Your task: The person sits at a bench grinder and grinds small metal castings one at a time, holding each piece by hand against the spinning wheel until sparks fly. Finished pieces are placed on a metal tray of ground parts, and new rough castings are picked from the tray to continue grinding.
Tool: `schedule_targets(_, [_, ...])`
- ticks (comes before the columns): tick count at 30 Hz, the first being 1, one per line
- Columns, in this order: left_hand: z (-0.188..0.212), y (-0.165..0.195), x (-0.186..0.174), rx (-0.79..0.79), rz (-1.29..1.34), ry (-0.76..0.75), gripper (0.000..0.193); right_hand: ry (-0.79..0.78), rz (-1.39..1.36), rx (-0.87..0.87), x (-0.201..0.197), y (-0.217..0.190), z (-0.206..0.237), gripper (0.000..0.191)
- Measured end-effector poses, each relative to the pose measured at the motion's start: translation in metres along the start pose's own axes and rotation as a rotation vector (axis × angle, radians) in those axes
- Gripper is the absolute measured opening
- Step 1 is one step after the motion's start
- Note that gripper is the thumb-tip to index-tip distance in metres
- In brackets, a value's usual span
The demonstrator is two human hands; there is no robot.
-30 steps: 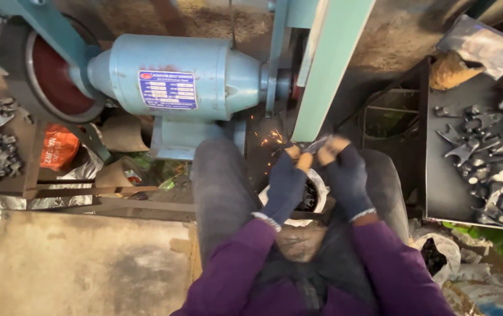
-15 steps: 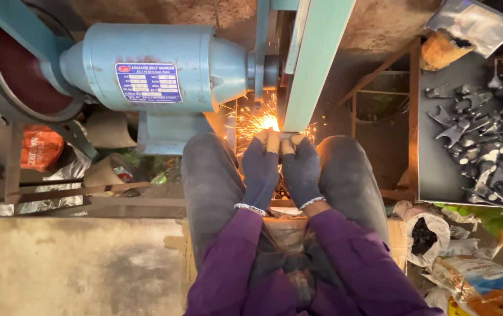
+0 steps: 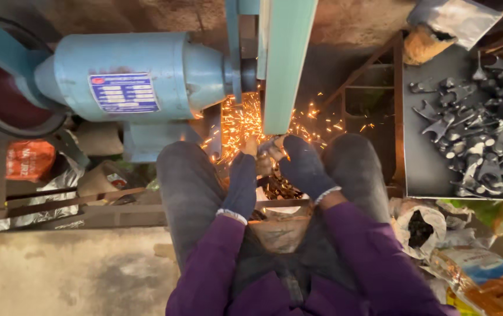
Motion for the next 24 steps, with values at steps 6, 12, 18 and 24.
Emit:
schedule_targets(6, [0.012, 0.004, 0.020, 0.313, -0.310, -0.024, 0.028, -0.353, -0.447, 0.294, -0.010, 0.023, 0.026, 0.027])
schedule_targets(12, [0.021, -0.003, 0.073, 0.212, -0.391, -0.108, 0.032, -0.232, -0.705, 0.467, -0.008, 0.057, 0.013, 0.029])
schedule_targets(18, [0.019, 0.006, 0.072, 0.290, -0.433, -0.216, 0.026, -0.246, -0.648, 0.396, -0.019, 0.050, 0.018, 0.028])
schedule_targets(24, [0.019, 0.013, 0.038, 0.227, -0.487, -0.159, 0.025, -0.287, -0.849, 0.432, -0.001, 0.021, 0.030, 0.026])
Point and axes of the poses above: each hand's wrist, its own z-axis away from the middle knuckle, its own x-axis out of the palm, y = z × x, the point moved 3 cm from there along -z, towards the middle knuckle, and after that the axes turned 7 degrees about x, right-handed, at the moved point
